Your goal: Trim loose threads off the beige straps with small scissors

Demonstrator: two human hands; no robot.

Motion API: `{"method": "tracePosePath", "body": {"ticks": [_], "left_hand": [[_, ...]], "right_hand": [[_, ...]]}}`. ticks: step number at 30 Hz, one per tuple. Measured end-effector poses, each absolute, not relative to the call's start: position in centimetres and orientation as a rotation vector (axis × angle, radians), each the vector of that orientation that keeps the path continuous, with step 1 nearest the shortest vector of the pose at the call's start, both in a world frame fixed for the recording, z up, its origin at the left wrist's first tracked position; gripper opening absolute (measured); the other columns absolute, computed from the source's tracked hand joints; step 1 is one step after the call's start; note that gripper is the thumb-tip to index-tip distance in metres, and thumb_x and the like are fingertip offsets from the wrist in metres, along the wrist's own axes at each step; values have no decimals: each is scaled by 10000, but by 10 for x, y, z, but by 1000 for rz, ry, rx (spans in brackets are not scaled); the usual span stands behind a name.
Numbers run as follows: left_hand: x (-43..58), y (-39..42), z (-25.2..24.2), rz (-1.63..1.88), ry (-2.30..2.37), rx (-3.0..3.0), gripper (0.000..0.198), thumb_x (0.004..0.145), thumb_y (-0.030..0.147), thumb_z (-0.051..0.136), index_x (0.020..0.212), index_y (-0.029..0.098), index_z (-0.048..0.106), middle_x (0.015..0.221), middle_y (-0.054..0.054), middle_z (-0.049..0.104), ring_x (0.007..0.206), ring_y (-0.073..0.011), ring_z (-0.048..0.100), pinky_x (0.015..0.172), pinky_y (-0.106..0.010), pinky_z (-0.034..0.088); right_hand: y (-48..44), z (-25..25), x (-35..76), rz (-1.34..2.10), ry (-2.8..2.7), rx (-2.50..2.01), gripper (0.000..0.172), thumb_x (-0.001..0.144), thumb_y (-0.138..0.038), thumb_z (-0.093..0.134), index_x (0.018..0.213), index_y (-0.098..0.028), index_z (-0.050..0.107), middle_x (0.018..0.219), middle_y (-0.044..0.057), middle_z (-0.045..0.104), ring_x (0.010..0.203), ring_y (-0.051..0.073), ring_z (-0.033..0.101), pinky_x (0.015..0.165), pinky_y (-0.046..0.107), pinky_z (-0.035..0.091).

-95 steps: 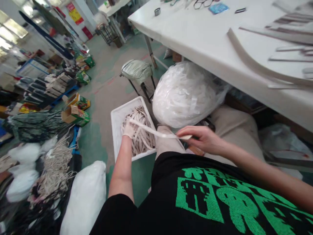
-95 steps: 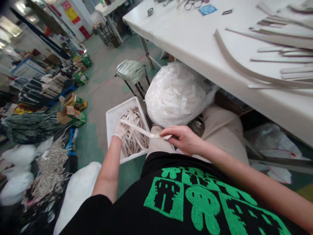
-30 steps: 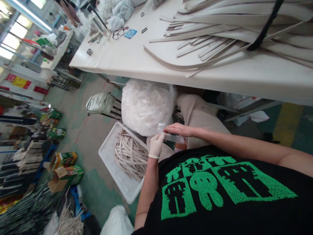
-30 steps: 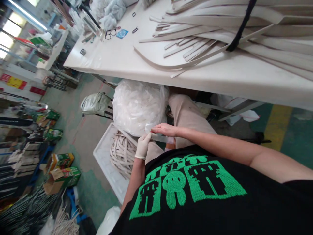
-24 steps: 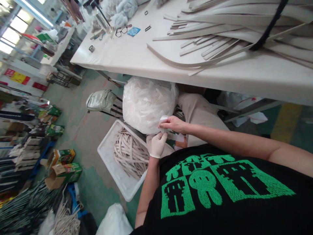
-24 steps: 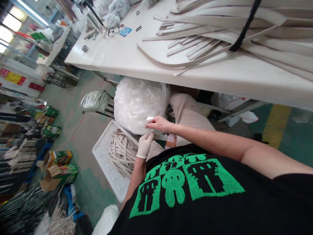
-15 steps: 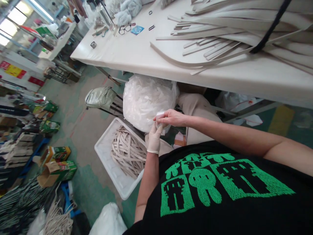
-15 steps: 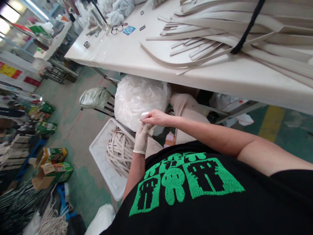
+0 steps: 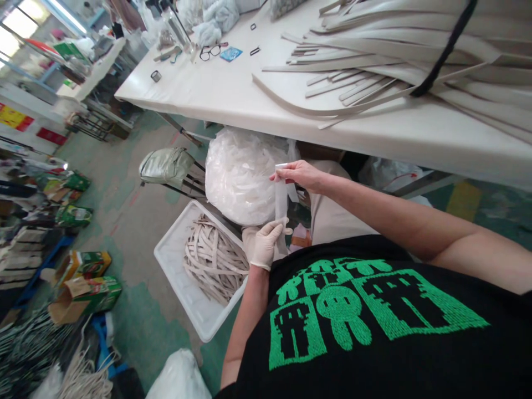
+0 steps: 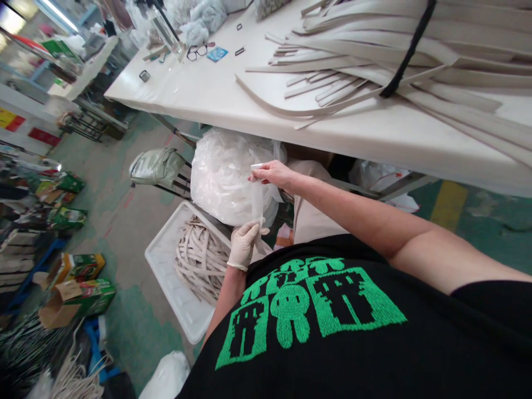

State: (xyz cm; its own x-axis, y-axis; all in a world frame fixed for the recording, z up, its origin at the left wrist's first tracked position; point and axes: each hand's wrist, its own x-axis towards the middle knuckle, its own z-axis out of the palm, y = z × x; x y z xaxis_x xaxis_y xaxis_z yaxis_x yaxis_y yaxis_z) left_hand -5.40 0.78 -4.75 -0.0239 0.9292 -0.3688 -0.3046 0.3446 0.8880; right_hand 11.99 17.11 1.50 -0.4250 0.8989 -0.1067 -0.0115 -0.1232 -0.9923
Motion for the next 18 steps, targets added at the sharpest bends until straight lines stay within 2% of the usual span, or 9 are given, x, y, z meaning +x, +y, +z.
{"method": "tracePosePath", "body": {"ticks": [3, 6, 9, 13, 17, 18], "left_hand": [[-49, 5, -39, 965, 1165, 738, 408, 738, 389, 857, 1056, 139, 803, 889, -98, 795, 838, -243, 744, 903, -382, 577], [-43, 4, -29, 818, 1161, 785, 333, 768, 334, 821, 1043, 146, 806, 957, -100, 795, 823, -240, 726, 931, -428, 570], [-39, 8, -28, 762, 1169, 808, 239, 760, 316, 804, 958, 184, 824, 968, -93, 796, 839, -255, 713, 945, -458, 566], [-34, 13, -29, 631, 1265, 942, 248, 707, 434, 806, 861, 242, 834, 901, -80, 797, 855, -296, 694, 918, -471, 563], [-27, 11, -34, 540, 1294, 1142, 348, 637, 539, 781, 725, 206, 829, 758, -94, 774, 774, -312, 689, 854, -478, 558], [-25, 12, -41, 538, 1305, 1176, 368, 626, 573, 768, 631, 206, 801, 684, -98, 747, 711, -308, 677, 790, -476, 561]], "right_hand": [[176, 20, 125, 1626, -1434, -1022, 385, 847, -500, 734, 835, -115, 742, 1122, 112, 766, 940, 166, 640, 824, 282, 441], [183, 24, 129, 1594, -1433, -1035, 379, 874, -486, 712, 835, -110, 738, 1122, 114, 763, 916, 159, 635, 814, 282, 434], [192, 23, 132, 1575, -1439, -1025, 376, 889, -481, 700, 874, -109, 749, 1114, 109, 761, 907, 158, 633, 831, 290, 437], [194, 25, 133, 1568, -1426, -1038, 370, 869, -478, 712, 844, -111, 747, 1106, 108, 760, 909, 157, 625, 800, 268, 434], [183, 38, 133, 1620, -1447, -1140, 333, 868, -442, 674, 806, -122, 741, 1040, 106, 771, 871, 151, 615, 696, 230, 415], [181, 40, 133, 1590, -1487, -1148, 333, 872, -430, 662, 793, -117, 742, 1007, 114, 775, 834, 151, 616, 675, 233, 417]]}}
